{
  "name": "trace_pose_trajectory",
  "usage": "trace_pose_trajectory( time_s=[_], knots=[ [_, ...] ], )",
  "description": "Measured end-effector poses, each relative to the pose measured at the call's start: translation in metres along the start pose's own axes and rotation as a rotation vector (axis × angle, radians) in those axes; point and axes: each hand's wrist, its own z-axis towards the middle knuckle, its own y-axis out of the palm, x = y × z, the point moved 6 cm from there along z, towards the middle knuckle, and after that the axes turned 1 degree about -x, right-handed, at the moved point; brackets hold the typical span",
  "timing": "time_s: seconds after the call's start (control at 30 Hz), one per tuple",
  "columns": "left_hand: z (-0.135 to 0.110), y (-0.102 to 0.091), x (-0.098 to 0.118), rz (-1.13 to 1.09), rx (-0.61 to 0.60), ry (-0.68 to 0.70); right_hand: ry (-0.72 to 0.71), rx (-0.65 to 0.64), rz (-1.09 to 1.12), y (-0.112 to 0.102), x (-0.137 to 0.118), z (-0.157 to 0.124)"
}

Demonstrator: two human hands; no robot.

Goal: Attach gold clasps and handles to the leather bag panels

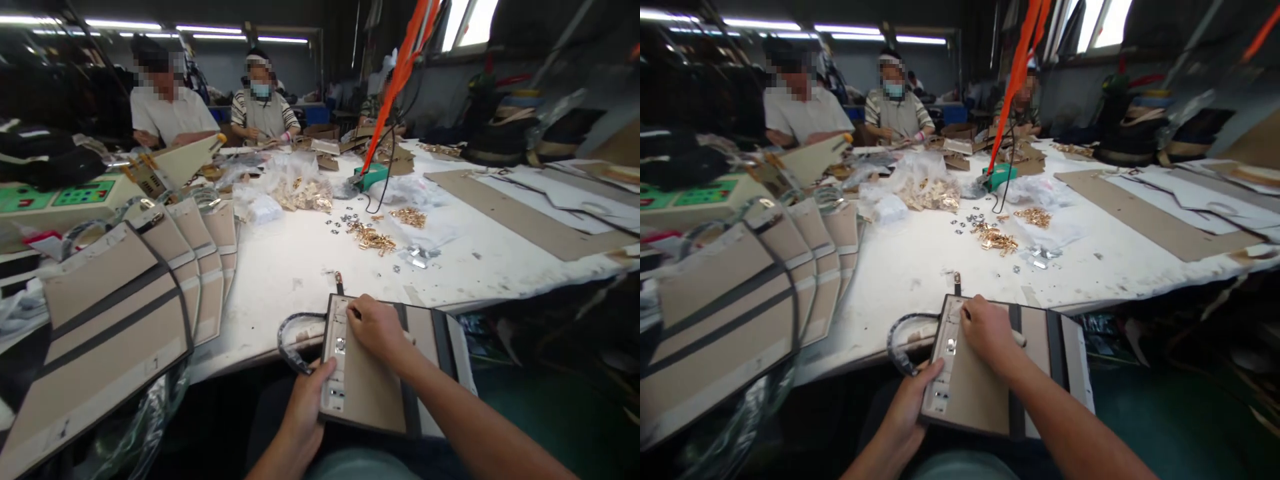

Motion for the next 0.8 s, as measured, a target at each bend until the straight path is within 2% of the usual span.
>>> trace_pose_trajectory(
  time_s=[0.03,0.1,0.17,0.23,0.27,0.3,0.33,0.37,0.4,0.47,0.53,0.63,0.8],
  knots=[
    [-0.005,-0.004,0.003,0.062,0.013,0.027,0.002,-0.002,-0.003,-0.001,0.0,0.001],
    [-0.016,-0.019,0.018,0.237,0.091,0.184,0.014,-0.009,0.007,-0.003,0.001,0.005],
    [-0.033,-0.038,0.042,0.467,0.274,0.433,0.025,-0.022,0.024,-0.003,0.004,0.011],
    [-0.051,-0.047,0.07,0.721,0.492,0.718,0.028,-0.032,0.039,-0.002,0.006,0.014],
    [-0.058,-0.042,0.083,0.859,0.546,0.858,0.027,-0.035,0.044,-0.001,0.007,0.015],
    [-0.059,-0.03,0.093,1.003,0.536,0.984,0.027,-0.035,0.048,-0.001,0.008,0.015],
    [-0.055,-0.014,0.1,1.146,0.47,1.093,0.026,-0.033,0.051,0.0,0.009,0.015],
    [-0.046,0.004,0.104,1.293,0.344,1.162,0.024,-0.029,0.054,0.0,0.009,0.015],
    [-0.033,0.021,0.105,1.423,0.227,1.182,0.024,-0.025,0.056,0.0,0.009,0.014],
    [-0.002,0.045,0.104,1.631,0.054,1.133,0.029,-0.023,0.058,0.001,0.01,0.013],
    [0.024,0.055,0.102,1.753,-0.026,1.055,0.033,-0.023,0.055,0.001,0.01,0.012],
    [0.042,0.055,0.101,1.811,-0.029,1.007,0.029,-0.008,0.044,0.0,0.009,0.007],
    [0.042,0.049,0.104,1.851,-0.028,1.006,0.023,0.026,0.027,-0.001,0.006,-0.003]
  ],
)
